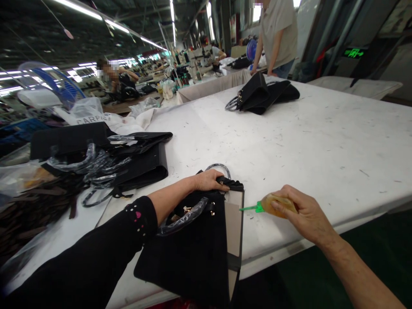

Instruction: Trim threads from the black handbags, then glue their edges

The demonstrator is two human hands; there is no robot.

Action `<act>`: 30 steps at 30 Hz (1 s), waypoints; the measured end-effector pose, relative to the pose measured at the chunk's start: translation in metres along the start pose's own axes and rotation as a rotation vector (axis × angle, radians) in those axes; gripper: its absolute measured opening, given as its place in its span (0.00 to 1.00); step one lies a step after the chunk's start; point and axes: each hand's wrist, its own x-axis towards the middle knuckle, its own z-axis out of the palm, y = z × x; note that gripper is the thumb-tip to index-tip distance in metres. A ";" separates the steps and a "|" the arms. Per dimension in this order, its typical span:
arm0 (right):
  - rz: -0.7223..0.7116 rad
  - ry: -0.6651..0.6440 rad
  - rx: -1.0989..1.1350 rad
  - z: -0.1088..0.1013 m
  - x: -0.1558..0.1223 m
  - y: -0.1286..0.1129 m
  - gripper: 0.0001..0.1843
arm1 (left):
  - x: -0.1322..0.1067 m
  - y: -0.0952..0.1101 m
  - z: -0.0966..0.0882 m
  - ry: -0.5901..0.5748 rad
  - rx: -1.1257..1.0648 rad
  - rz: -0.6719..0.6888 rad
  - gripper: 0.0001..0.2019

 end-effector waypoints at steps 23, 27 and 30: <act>0.040 0.129 0.075 0.004 -0.009 0.001 0.13 | 0.001 -0.002 0.002 0.017 -0.011 0.016 0.17; 0.002 -0.074 0.136 0.004 -0.014 -0.001 0.12 | 0.001 -0.003 0.003 0.023 -0.019 0.016 0.17; -0.002 0.029 0.111 0.002 -0.020 0.000 0.12 | 0.001 -0.003 0.004 0.024 -0.021 0.012 0.17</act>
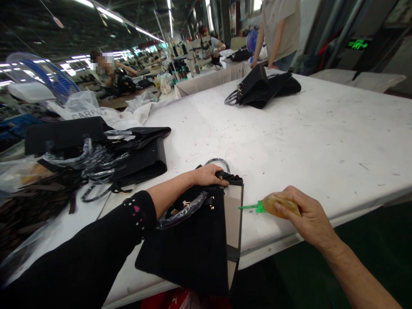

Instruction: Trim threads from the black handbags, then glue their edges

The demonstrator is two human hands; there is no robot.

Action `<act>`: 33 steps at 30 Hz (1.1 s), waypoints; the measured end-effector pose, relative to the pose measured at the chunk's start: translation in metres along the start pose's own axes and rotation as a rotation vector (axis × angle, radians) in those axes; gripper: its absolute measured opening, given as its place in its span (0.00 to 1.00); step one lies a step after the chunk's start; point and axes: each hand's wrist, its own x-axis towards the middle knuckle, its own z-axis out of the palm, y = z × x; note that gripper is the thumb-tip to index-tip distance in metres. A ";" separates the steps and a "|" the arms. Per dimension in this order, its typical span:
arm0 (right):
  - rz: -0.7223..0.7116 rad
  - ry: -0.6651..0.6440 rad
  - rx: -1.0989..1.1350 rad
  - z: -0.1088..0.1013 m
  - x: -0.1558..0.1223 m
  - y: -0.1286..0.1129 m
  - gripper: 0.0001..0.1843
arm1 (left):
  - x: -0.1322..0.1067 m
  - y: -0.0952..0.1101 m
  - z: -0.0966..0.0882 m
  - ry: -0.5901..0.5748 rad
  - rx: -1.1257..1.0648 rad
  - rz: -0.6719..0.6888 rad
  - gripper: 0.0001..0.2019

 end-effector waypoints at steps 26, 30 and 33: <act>0.006 0.001 0.015 0.002 0.002 0.000 0.14 | -0.001 0.003 0.000 0.013 0.030 0.001 0.17; -0.004 -0.030 0.029 0.004 -0.009 0.001 0.13 | -0.001 0.003 0.000 0.012 0.036 0.004 0.17; 0.010 -0.066 0.018 0.005 -0.011 0.006 0.12 | -0.001 0.004 0.000 0.005 0.039 0.014 0.17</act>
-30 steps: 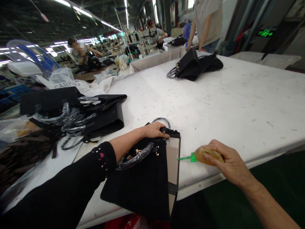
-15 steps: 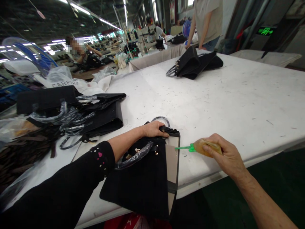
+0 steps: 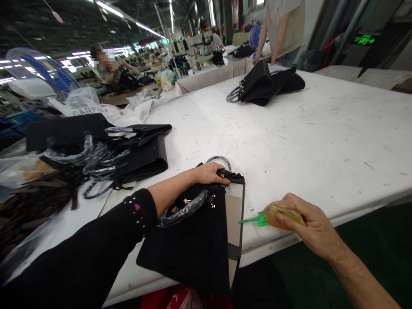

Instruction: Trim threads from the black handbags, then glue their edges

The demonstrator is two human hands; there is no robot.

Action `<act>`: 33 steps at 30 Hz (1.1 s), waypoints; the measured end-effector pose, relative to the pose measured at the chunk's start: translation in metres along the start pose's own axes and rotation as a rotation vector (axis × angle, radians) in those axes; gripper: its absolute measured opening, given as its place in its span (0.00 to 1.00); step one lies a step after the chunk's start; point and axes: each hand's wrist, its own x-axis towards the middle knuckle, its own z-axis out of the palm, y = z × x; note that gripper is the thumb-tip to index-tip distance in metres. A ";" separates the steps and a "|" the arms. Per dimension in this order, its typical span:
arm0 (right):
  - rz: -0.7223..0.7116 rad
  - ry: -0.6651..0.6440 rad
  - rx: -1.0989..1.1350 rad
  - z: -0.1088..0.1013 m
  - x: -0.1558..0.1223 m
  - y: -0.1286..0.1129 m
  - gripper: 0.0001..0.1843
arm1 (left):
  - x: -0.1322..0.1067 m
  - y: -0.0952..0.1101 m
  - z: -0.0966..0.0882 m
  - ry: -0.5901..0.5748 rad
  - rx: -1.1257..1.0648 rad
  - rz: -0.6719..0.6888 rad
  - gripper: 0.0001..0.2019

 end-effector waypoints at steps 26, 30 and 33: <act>-0.061 -0.077 0.028 -0.002 -0.016 -0.001 0.09 | -0.001 0.000 0.000 0.005 -0.012 0.000 0.18; -0.058 0.026 0.013 0.002 -0.025 0.002 0.10 | -0.001 0.000 0.000 0.009 -0.022 -0.002 0.17; -0.071 -0.065 0.035 0.005 -0.030 0.004 0.09 | -0.001 0.001 0.000 0.008 -0.022 0.000 0.17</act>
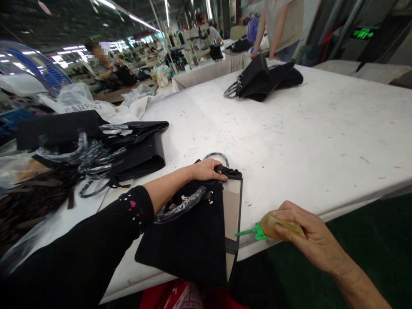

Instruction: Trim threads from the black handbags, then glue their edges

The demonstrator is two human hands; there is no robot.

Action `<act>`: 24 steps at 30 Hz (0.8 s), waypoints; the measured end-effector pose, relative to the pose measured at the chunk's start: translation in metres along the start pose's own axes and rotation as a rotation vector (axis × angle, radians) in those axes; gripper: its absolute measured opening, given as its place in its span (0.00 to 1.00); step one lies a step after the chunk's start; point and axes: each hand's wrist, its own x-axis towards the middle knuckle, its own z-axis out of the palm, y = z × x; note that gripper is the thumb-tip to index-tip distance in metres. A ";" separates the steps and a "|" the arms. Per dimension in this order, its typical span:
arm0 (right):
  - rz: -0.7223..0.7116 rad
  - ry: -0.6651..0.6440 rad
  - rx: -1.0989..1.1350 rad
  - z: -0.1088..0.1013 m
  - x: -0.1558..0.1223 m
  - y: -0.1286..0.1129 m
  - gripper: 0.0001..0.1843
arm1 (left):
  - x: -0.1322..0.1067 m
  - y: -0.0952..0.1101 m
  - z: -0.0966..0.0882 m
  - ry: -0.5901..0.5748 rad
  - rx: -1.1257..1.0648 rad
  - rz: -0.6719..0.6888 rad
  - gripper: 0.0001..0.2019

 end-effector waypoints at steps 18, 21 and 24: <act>0.015 0.087 0.001 0.009 -0.019 -0.014 0.09 | 0.000 0.000 -0.001 -0.003 0.011 0.015 0.16; 0.009 0.050 -0.019 0.010 -0.021 -0.017 0.09 | 0.000 0.001 -0.001 0.004 0.025 0.009 0.17; -0.021 0.093 -0.026 0.010 -0.021 -0.020 0.09 | -0.001 0.001 -0.001 0.002 0.029 0.008 0.17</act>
